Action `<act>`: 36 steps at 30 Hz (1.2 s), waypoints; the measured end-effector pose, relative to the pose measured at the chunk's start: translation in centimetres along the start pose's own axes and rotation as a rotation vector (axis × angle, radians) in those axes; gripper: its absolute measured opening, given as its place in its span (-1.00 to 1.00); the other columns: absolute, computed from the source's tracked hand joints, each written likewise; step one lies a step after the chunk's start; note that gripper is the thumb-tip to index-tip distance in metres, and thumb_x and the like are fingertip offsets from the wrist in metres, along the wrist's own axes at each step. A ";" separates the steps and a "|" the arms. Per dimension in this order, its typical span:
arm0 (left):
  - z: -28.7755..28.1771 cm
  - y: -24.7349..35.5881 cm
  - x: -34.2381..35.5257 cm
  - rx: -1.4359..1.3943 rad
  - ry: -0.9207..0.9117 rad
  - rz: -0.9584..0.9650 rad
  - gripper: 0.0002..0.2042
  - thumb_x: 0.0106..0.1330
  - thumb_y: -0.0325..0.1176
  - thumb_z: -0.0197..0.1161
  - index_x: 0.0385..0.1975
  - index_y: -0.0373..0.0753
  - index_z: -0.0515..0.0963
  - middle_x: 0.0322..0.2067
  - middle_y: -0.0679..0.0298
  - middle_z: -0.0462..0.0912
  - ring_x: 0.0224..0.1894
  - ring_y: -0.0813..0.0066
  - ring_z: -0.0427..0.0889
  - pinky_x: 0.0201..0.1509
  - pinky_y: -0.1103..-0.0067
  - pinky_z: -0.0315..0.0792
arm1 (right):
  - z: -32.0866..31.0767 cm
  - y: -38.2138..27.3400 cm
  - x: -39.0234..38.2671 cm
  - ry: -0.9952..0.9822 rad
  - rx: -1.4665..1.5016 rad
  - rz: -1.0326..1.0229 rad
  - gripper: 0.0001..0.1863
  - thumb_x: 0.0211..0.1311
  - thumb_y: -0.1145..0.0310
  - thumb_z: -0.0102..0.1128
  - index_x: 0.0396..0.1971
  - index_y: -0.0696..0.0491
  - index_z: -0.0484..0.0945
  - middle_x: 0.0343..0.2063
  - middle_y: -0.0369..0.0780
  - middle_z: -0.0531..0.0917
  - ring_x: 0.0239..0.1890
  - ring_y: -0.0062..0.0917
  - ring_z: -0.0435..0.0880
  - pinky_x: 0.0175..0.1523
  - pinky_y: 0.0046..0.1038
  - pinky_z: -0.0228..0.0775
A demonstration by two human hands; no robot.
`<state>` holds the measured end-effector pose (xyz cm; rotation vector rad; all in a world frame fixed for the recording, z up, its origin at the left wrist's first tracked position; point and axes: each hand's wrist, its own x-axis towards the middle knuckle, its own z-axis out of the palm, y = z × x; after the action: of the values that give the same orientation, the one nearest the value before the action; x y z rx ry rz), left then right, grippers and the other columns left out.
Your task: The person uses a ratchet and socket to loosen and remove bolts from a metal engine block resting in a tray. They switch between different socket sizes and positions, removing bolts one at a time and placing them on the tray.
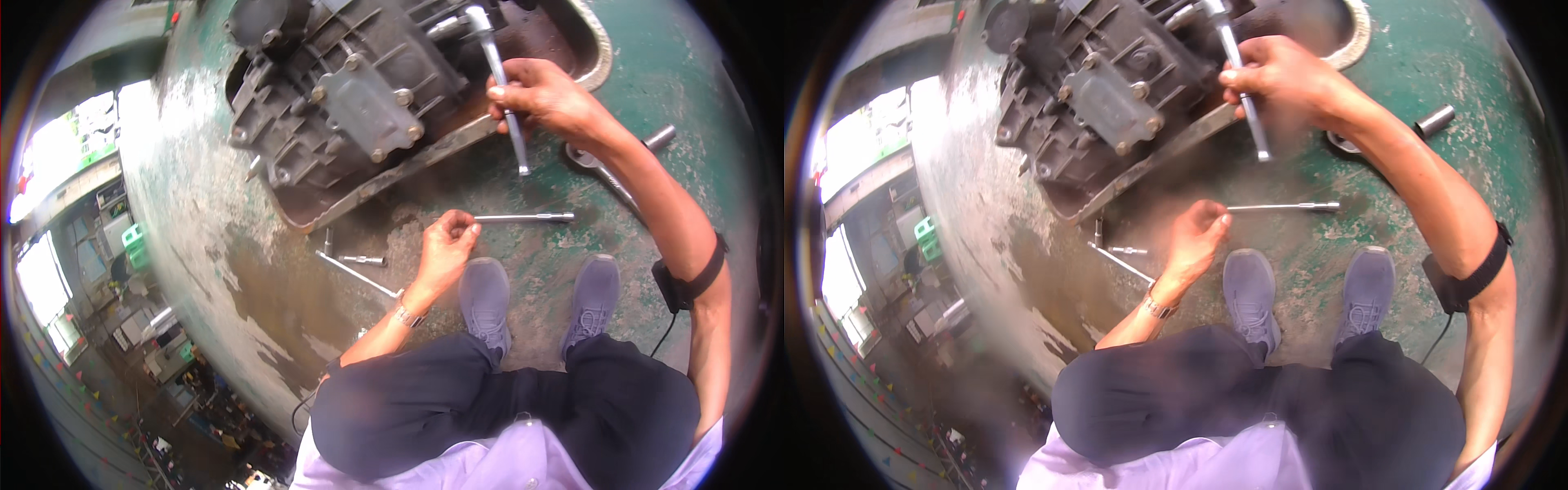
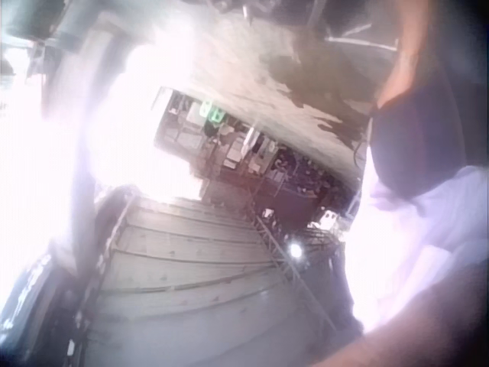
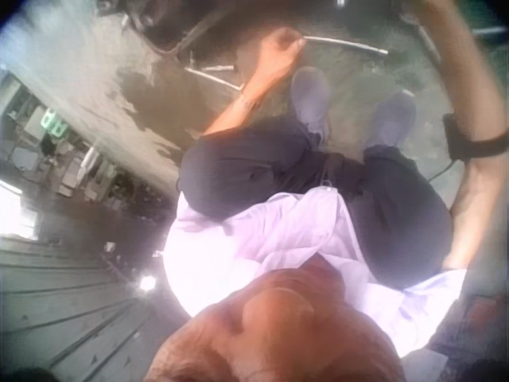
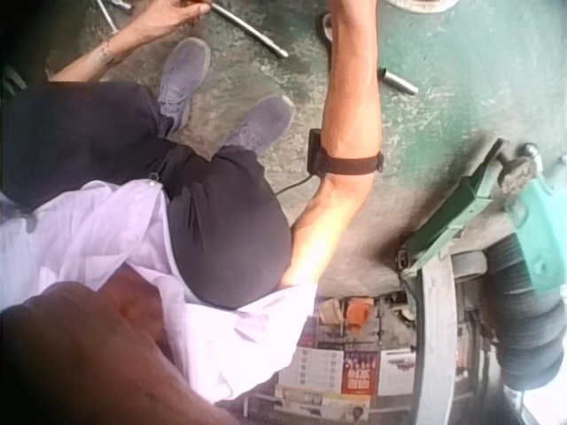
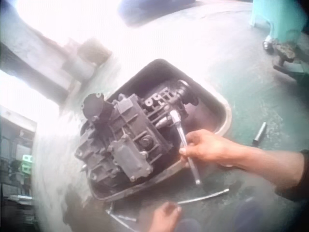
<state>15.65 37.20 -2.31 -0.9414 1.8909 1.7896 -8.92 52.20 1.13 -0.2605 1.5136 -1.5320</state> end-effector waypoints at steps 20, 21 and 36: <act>-16.3 -11.6 -3.8 -0.081 1.079 0.024 -0.91 0.31 -0.49 0.22 -0.43 -0.34 0.50 -0.51 0.30 0.58 -0.52 0.56 0.55 -0.47 0.60 0.47 | 1.5 9.8 -9.0 -0.082 -0.792 -0.054 -0.84 0.10 0.44 0.22 -0.45 0.22 0.47 -0.57 0.07 0.52 -0.44 0.04 0.51 -0.33 -0.11 0.27; -18.0 -12.4 -3.9 0.099 1.117 -0.079 -0.88 0.28 -0.45 0.25 -0.43 -0.37 0.51 -0.49 0.22 0.61 -0.49 0.49 0.57 -0.40 0.54 0.48 | 1.4 10.2 -8.9 -0.057 -0.858 -0.066 -0.82 0.10 0.42 0.24 -0.49 0.20 0.44 -0.58 0.06 0.52 -0.40 0.05 0.51 -0.32 -0.09 0.26; -19.5 -14.2 -3.5 0.261 0.969 -0.639 -0.66 0.06 -0.50 0.40 -0.22 -0.50 0.47 -0.34 0.00 0.62 -0.53 0.35 0.64 -0.65 0.50 0.55 | 1.5 11.7 -9.7 -0.027 -1.021 -0.207 -0.80 0.05 0.52 0.24 -0.28 0.18 0.55 -0.38 -0.08 0.54 -0.21 -0.12 0.54 -0.11 -0.18 0.38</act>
<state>31.29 19.38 -7.87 -2.2317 1.8497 0.7032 2.71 60.48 -4.44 -1.0327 2.1856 -0.7582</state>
